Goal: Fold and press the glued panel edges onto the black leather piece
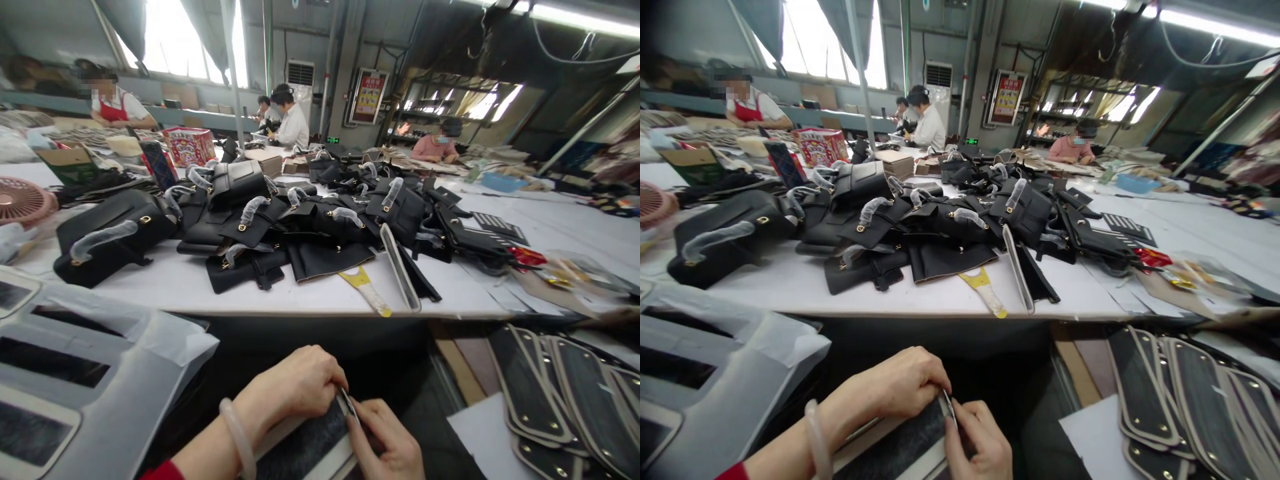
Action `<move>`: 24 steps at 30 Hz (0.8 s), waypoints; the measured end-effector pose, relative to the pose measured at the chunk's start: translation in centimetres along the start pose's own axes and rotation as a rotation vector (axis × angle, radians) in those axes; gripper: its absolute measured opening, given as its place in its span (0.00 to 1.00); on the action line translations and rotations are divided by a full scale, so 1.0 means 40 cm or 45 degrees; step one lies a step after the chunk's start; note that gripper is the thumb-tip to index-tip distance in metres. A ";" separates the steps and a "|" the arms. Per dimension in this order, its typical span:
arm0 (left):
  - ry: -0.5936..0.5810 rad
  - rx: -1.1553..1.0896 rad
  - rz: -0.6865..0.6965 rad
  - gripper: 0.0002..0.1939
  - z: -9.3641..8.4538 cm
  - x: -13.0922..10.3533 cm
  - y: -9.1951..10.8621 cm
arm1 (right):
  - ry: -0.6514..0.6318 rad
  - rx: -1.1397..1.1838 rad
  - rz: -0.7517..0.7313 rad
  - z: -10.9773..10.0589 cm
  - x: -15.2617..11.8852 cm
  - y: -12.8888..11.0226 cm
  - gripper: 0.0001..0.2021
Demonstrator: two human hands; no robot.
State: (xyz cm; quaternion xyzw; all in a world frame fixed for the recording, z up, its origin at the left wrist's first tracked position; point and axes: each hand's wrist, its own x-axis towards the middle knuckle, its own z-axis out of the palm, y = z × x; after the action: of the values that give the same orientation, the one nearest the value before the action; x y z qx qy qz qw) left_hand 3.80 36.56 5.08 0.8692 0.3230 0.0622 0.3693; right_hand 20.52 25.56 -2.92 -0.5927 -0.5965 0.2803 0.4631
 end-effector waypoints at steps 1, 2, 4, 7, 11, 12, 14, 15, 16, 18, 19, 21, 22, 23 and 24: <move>0.014 -0.017 0.007 0.19 0.007 -0.002 -0.006 | 0.003 -0.013 -0.025 0.001 0.002 0.001 0.12; 0.030 -0.034 0.011 0.19 0.014 -0.005 -0.009 | 0.009 -0.029 -0.051 0.001 0.003 0.001 0.11; 0.072 -0.073 0.005 0.19 0.024 -0.011 -0.013 | 0.022 -0.059 -0.095 0.003 0.005 0.001 0.11; 0.124 -0.142 -0.028 0.20 0.029 -0.015 -0.016 | 0.042 -0.063 -0.170 0.006 0.006 -0.002 0.10; 0.113 -0.246 -0.085 0.18 0.022 -0.009 -0.025 | 0.087 -0.048 -0.280 0.007 0.007 -0.003 0.09; 0.103 -0.267 -0.102 0.17 0.022 -0.005 -0.028 | 0.091 -0.050 -0.297 0.006 0.007 -0.002 0.09; 0.097 -0.295 -0.133 0.14 0.025 0.003 -0.035 | 0.090 -0.055 -0.323 0.005 0.007 -0.001 0.10; 0.102 -0.302 -0.141 0.13 0.029 0.006 -0.039 | 0.084 -0.058 -0.334 0.004 0.007 0.000 0.10; 0.113 -0.305 -0.143 0.13 0.034 0.010 -0.043 | 0.075 -0.064 -0.344 0.003 0.006 0.000 0.10; 0.140 -0.308 -0.135 0.12 0.045 0.013 -0.049 | 0.051 -0.085 -0.359 0.001 0.006 0.000 0.12; 0.154 -0.308 -0.128 0.11 0.050 0.014 -0.051 | 0.034 -0.100 -0.368 0.000 0.007 0.000 0.12; 0.186 -0.306 -0.117 0.10 0.057 0.011 -0.052 | -0.009 -0.136 -0.397 -0.005 0.008 -0.001 0.13; 0.203 -0.301 -0.113 0.10 0.059 0.009 -0.051 | -0.034 -0.162 -0.415 -0.008 0.009 -0.002 0.13; 0.219 -0.297 -0.111 0.10 0.060 0.006 -0.049 | -0.060 -0.195 -0.438 -0.013 0.011 -0.003 0.13; 0.234 -0.292 -0.108 0.10 0.060 0.003 -0.047 | -0.090 -0.234 -0.468 -0.018 0.014 -0.005 0.14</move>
State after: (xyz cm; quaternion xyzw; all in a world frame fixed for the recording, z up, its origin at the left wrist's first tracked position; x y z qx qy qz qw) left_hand 3.75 36.15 2.08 0.7975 0.3827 0.1622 0.4373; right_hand 21.15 25.92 -2.30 -0.5034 -0.7336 0.1559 0.4292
